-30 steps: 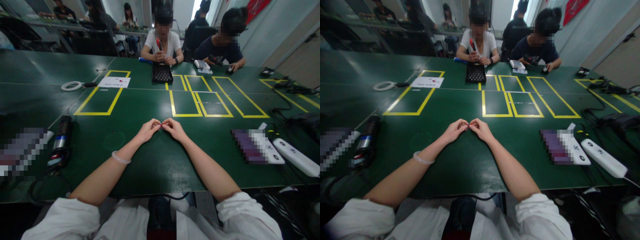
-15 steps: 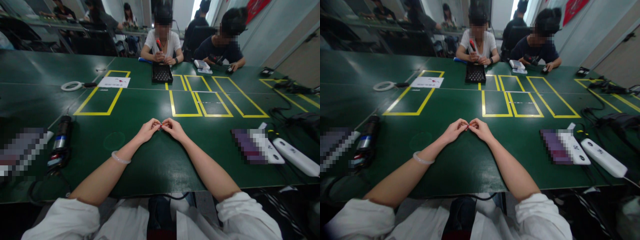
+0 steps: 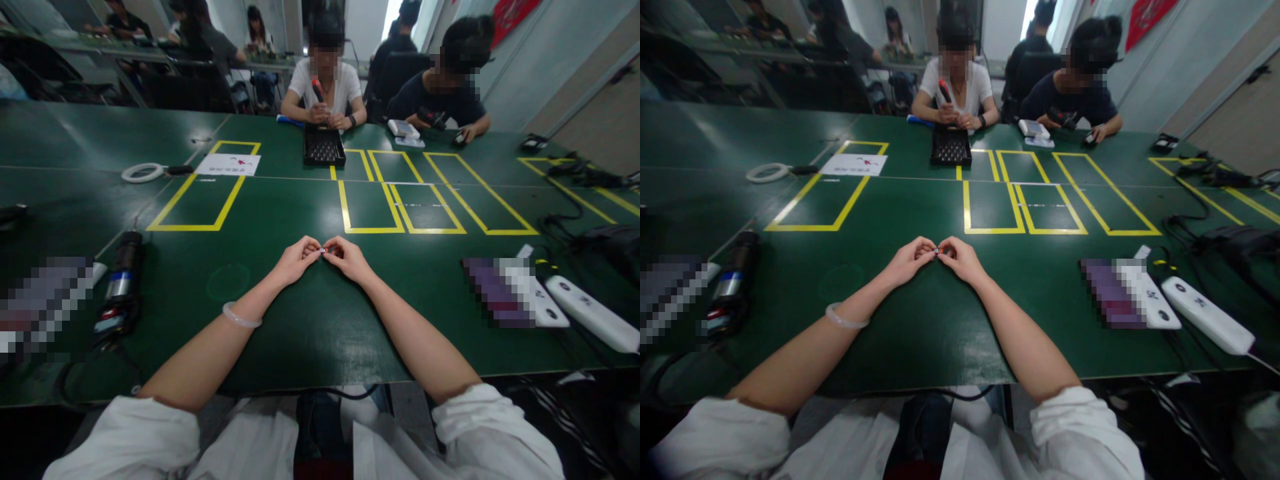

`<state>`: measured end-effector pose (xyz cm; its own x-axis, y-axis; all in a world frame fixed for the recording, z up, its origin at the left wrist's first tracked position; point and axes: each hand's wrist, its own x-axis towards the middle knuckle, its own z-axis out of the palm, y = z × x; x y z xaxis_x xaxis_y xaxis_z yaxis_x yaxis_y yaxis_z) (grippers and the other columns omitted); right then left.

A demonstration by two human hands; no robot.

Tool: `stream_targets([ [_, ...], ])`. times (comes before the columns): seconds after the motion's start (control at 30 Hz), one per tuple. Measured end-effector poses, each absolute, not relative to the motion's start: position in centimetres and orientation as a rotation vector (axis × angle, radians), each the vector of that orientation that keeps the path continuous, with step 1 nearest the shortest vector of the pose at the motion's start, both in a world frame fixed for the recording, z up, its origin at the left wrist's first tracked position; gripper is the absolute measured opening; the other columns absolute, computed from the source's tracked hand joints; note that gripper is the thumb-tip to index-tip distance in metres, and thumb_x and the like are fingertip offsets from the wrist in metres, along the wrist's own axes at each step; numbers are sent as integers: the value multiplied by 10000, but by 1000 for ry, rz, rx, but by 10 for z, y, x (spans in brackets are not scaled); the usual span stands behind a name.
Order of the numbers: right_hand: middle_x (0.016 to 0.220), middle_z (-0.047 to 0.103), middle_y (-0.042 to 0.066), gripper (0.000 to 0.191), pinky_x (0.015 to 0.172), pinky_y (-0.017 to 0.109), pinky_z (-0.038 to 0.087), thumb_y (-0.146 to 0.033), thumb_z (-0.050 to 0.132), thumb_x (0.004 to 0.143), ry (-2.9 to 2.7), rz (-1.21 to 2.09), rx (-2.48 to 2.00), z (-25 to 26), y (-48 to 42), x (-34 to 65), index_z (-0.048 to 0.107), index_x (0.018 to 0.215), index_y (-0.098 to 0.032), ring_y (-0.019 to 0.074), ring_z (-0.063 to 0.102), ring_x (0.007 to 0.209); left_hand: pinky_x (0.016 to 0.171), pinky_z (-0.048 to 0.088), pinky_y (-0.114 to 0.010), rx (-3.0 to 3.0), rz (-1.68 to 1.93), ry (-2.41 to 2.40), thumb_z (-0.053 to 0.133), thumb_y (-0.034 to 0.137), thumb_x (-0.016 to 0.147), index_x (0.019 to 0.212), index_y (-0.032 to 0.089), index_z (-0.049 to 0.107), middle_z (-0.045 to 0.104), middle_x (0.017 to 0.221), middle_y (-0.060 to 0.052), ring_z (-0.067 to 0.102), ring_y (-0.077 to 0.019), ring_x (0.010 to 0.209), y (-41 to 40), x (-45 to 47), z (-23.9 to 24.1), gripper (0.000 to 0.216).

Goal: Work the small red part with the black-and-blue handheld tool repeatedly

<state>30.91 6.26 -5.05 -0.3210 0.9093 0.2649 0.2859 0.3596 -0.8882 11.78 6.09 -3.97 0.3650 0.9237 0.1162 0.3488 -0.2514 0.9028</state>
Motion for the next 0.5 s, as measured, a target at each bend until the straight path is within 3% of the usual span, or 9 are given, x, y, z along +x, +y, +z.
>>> stream_targets([
  [0.27,775,605,0,240,612,250,390,-360,621,790,-1828,974,-1089,-47,61,309,599,931,-168,107,489,613,760,471,-284,1765,841,1112,571,400,845,985,169,571,632,880,-38,613,-152,811,59,119,-35,270],
  [0.5,757,599,-9,215,600,245,384,-351,614,800,-1830,964,-1097,-46,60,310,596,928,-179,107,479,605,621,387,-243,1801,812,1142,543,400,852,1000,172,566,533,689,22,510,-119,633,57,121,-30,273],
])
